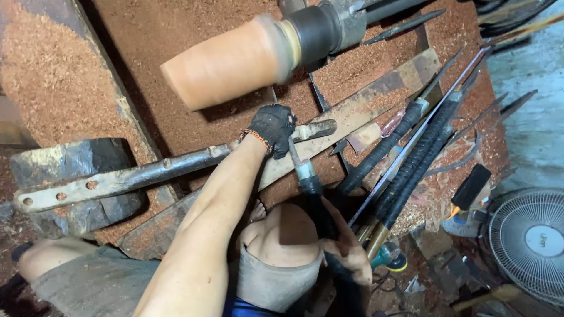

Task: Using a woodturning chisel to shape a piece of wood spinning on a lathe.

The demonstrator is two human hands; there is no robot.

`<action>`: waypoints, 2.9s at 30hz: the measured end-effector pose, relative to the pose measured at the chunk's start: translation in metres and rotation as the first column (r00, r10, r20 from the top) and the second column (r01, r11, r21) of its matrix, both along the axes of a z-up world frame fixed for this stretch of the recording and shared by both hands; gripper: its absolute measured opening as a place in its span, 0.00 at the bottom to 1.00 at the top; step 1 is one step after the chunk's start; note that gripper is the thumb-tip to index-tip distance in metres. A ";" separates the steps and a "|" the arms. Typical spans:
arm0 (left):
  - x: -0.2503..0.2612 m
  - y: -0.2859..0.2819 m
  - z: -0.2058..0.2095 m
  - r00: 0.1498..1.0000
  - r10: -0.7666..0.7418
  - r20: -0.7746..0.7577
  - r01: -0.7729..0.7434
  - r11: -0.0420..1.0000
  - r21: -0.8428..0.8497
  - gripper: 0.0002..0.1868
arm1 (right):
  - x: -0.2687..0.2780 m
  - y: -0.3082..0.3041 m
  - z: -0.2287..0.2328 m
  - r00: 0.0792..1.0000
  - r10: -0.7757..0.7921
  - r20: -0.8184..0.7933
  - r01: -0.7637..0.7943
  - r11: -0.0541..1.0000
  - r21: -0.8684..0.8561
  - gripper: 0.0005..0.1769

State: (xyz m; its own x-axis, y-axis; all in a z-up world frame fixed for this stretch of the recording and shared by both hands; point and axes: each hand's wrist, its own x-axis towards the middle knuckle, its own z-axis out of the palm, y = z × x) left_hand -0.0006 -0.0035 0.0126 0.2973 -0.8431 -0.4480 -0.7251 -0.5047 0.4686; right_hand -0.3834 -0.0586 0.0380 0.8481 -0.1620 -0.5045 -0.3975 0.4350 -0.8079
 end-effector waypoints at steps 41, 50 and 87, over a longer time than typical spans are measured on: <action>-0.036 0.022 -0.034 0.986 0.166 0.000 -0.158 0.940 -0.301 0.38 | -0.027 -0.077 0.030 0.913 -0.001 -0.408 -0.069 0.985 -0.157 0.48; -0.032 0.028 -0.033 0.982 0.180 -0.058 -0.188 0.894 -0.407 0.33 | 0.027 -0.067 0.086 0.927 0.189 -0.323 -0.300 0.891 -0.342 0.54; -0.039 -0.016 -0.096 0.921 0.363 0.141 -0.213 0.773 -0.597 0.16 | 0.047 -0.002 0.076 0.848 0.212 -0.486 -0.410 0.843 -0.348 0.49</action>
State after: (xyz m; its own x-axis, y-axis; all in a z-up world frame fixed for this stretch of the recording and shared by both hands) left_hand -0.0392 -0.0193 -0.0837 0.5998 -0.7769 0.1914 -0.7129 -0.4102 0.5688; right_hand -0.3367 -0.0605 0.1145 0.6162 -0.2061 -0.7601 -0.7867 -0.1164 -0.6062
